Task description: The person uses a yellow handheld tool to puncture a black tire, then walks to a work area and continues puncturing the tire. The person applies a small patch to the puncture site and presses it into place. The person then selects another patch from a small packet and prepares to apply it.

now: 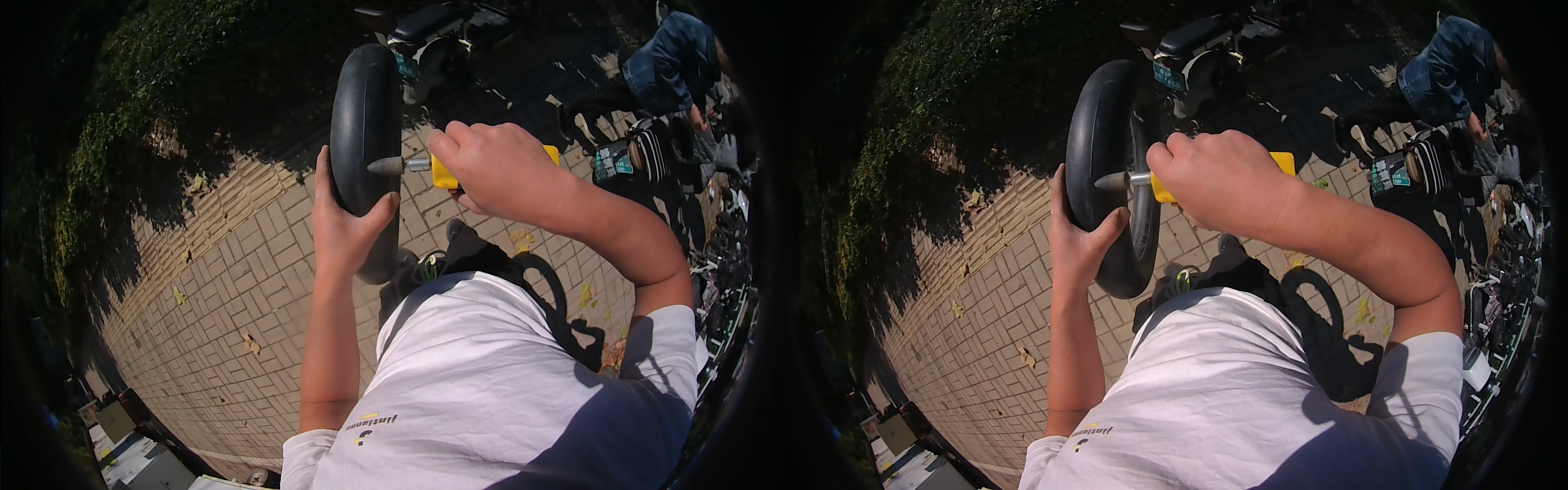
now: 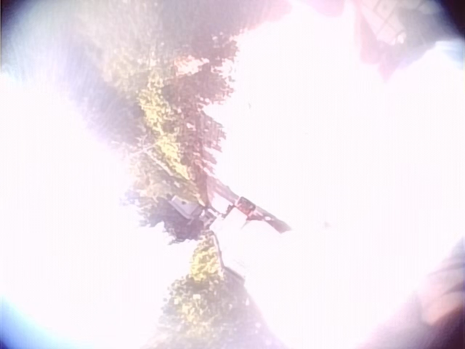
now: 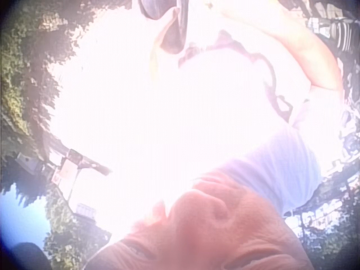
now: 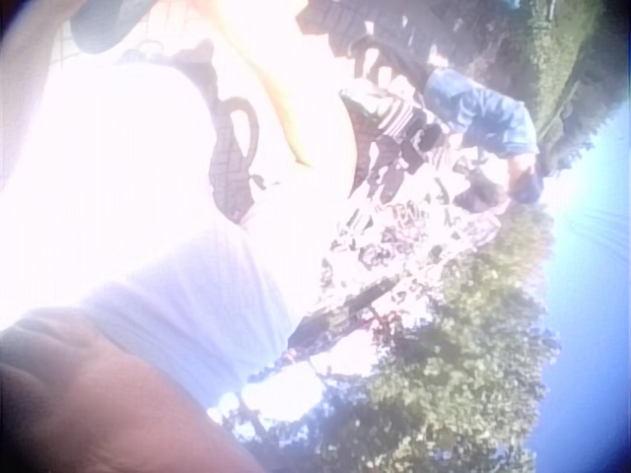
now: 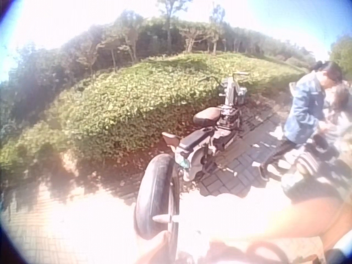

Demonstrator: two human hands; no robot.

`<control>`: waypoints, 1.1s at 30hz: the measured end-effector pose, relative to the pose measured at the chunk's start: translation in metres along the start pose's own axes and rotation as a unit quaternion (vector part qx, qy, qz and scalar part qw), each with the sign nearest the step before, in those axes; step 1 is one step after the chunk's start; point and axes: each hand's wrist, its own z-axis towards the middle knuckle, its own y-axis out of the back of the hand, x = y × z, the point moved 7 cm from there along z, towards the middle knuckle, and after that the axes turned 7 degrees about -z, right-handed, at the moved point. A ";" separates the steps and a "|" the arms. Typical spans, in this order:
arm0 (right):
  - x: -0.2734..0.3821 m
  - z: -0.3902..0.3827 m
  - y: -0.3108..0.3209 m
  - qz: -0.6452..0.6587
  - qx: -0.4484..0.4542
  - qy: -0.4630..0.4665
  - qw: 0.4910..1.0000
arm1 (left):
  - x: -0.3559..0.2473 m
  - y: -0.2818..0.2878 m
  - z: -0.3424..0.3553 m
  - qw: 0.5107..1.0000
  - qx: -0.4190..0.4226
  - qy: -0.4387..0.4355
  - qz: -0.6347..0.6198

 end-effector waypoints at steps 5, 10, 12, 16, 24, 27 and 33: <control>0.002 0.000 -0.001 -0.009 -0.001 -0.001 1.000 | 0.004 0.001 0.000 0.999 0.001 0.031 -0.013; 0.006 0.003 -0.003 -0.001 0.001 0.007 1.000 | 0.005 0.005 0.002 1.000 0.000 0.019 -0.018; 0.006 0.004 -0.007 -0.001 0.025 -0.005 1.000 | 0.004 0.005 0.003 1.000 0.000 0.013 -0.001; 0.009 0.006 -0.013 0.003 0.062 -0.011 0.998 | 0.005 0.007 0.003 1.000 0.000 0.023 -0.009; 0.011 0.010 -0.014 0.012 0.058 -0.009 0.998 | -0.001 0.012 0.006 1.000 -0.013 -0.005 0.015; 0.010 0.010 -0.012 0.012 0.041 -0.007 0.999 | 0.000 0.012 0.005 1.000 -0.012 -0.002 0.014; 0.011 0.010 -0.010 -0.001 0.028 0.003 1.000 | 0.000 0.009 0.004 0.999 -0.006 0.014 -0.029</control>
